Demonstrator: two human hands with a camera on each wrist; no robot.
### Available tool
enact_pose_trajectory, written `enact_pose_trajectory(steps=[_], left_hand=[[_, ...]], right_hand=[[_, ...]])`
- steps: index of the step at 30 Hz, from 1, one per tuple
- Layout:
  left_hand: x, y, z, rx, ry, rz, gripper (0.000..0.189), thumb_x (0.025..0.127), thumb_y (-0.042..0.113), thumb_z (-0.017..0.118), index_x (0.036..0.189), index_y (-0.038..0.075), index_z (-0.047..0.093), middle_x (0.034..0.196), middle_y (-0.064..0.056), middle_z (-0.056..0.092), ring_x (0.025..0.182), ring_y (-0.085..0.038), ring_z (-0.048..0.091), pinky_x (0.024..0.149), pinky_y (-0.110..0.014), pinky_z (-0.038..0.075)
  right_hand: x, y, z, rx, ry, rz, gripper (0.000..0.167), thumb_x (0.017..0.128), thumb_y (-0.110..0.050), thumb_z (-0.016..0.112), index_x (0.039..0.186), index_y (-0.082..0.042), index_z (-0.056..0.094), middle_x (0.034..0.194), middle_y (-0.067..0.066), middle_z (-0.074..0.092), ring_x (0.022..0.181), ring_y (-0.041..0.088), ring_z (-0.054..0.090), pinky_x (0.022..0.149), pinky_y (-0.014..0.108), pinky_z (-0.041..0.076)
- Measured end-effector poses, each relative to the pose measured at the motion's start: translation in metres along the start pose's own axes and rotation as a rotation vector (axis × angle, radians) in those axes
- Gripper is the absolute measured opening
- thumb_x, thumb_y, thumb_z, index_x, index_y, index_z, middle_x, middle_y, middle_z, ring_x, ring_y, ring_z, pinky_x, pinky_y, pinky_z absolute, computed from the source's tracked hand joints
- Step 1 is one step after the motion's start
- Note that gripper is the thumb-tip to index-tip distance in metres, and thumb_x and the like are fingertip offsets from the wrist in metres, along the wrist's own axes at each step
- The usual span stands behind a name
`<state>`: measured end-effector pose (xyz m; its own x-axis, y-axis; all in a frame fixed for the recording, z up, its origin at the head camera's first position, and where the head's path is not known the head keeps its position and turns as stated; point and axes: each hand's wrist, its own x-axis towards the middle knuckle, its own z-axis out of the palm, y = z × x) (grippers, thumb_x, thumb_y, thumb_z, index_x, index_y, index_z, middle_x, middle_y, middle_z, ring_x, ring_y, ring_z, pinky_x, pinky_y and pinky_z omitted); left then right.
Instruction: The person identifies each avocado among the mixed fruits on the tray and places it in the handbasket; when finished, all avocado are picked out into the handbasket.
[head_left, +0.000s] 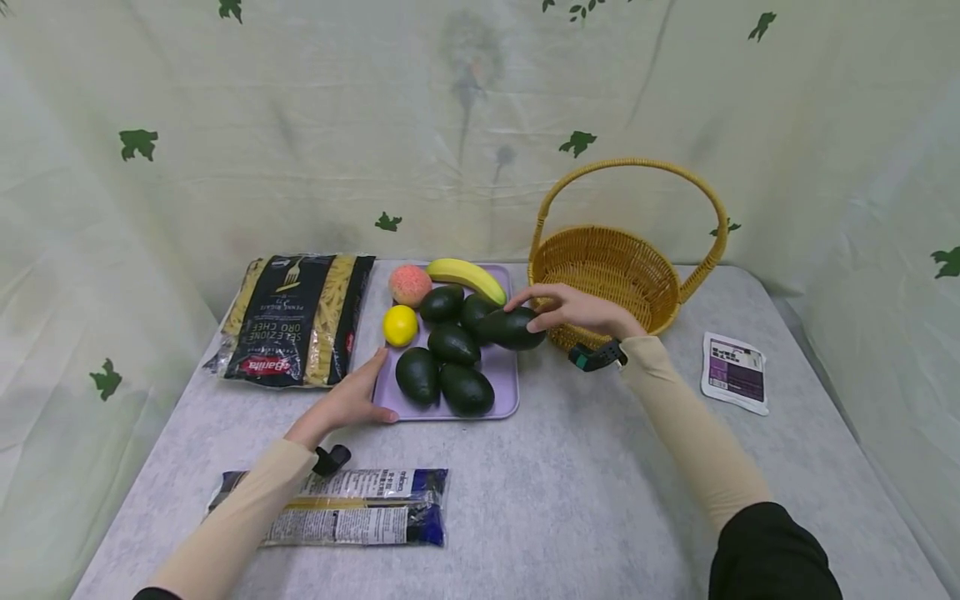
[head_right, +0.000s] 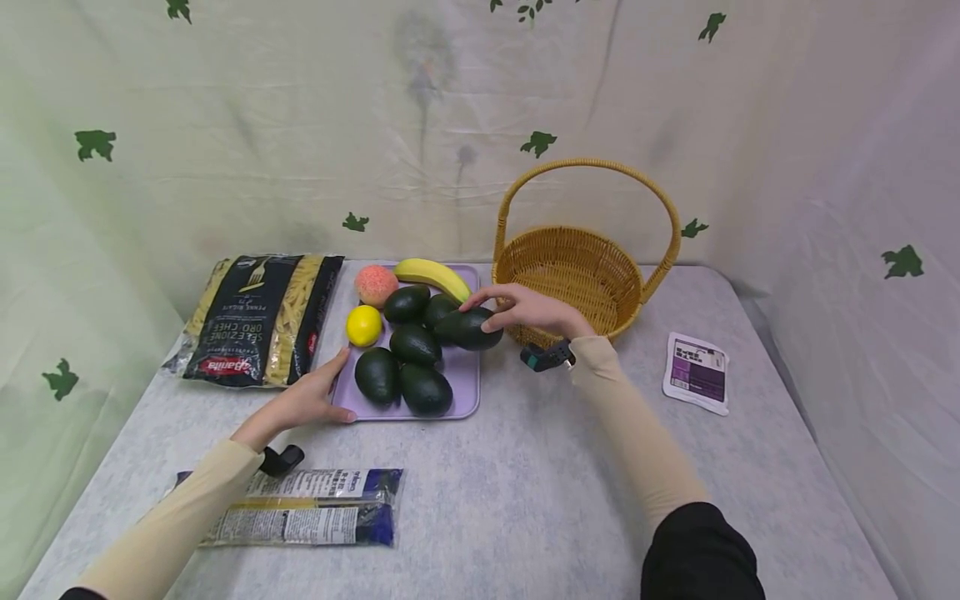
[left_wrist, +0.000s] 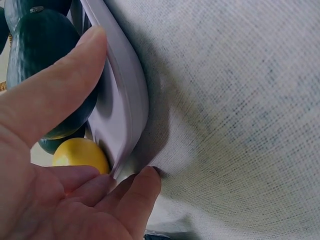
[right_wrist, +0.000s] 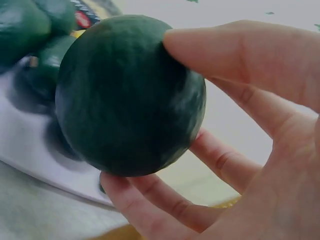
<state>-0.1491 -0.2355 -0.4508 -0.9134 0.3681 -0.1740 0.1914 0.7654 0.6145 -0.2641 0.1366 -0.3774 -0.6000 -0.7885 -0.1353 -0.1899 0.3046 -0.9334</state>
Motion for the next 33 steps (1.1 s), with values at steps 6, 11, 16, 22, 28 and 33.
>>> enact_pose_trajectory(steps=[6, 11, 16, 22, 28, 33], left_hand=[[0.000, 0.000, 0.001, -0.004, 0.008, 0.017, 0.106, 0.072, 0.014, 0.083, 0.144, -0.018, 0.013, 0.150, -0.036, 0.011, 0.138, -0.047, 0.015, 0.113, -0.054, 0.014], [0.000, -0.002, 0.001, -0.003, 0.004, 0.021, 0.105, 0.073, 0.013, 0.082, 0.144, -0.018, 0.012, 0.150, -0.035, 0.010, 0.138, -0.047, 0.015, 0.113, -0.054, 0.014], [0.000, -0.002, 0.000, -0.002, -0.003, 0.022, 0.105, 0.074, 0.015, 0.082, 0.144, -0.018, 0.012, 0.150, -0.035, 0.010, 0.138, -0.047, 0.015, 0.113, -0.054, 0.014], [-0.001, 0.000, 0.000, 0.006, -0.003, 0.024, 0.104, 0.074, 0.016, 0.082, 0.144, -0.018, 0.013, 0.150, -0.036, 0.010, 0.138, -0.047, 0.015, 0.113, -0.054, 0.014], [-0.003, 0.001, -0.001, -0.025, 0.000, 0.036, 0.105, 0.074, 0.018, 0.082, 0.144, -0.018, 0.012, 0.150, -0.036, 0.010, 0.138, -0.048, 0.014, 0.113, -0.054, 0.013], [-0.007, 0.003, -0.004, -0.040, 0.010, 0.063, 0.106, 0.074, 0.022, 0.082, 0.144, -0.018, 0.013, 0.148, -0.038, 0.010, 0.137, -0.049, 0.015, 0.113, -0.053, 0.012]], right_hand=[[-0.015, 0.001, -0.029, 0.101, 0.086, 0.001, 0.041, 0.093, -0.011, 0.060, 0.133, -0.008, 0.054, 0.139, 0.010, 0.044, 0.115, 0.031, 0.048, 0.094, 0.038, 0.046], [-0.027, 0.010, -0.057, 0.175, 0.188, 0.025, 0.040, 0.095, -0.006, 0.056, 0.134, -0.002, 0.050, 0.137, 0.013, 0.042, 0.113, 0.029, 0.050, 0.090, 0.034, 0.049], [-0.032, 0.021, -0.084, 0.211, 0.287, 0.083, 0.042, 0.095, -0.004, 0.054, 0.137, -0.001, 0.046, 0.136, 0.014, 0.037, 0.110, 0.024, 0.051, 0.086, 0.034, 0.051], [-0.034, 0.031, -0.104, 0.162, 0.387, 0.167, 0.047, 0.098, -0.008, 0.051, 0.143, -0.001, 0.038, 0.145, 0.016, 0.028, 0.117, 0.025, 0.045, 0.088, 0.038, 0.049], [-0.037, 0.047, -0.115, 0.006, 0.435, 0.253, 0.047, 0.099, -0.006, 0.048, 0.144, 0.001, 0.036, 0.149, 0.024, 0.026, 0.121, 0.034, 0.040, 0.076, 0.041, 0.049], [-0.037, 0.055, -0.118, -0.080, 0.440, 0.344, 0.047, 0.099, -0.008, 0.049, 0.144, 0.000, 0.038, 0.150, 0.027, 0.024, 0.123, 0.037, 0.038, 0.080, 0.042, 0.048]])
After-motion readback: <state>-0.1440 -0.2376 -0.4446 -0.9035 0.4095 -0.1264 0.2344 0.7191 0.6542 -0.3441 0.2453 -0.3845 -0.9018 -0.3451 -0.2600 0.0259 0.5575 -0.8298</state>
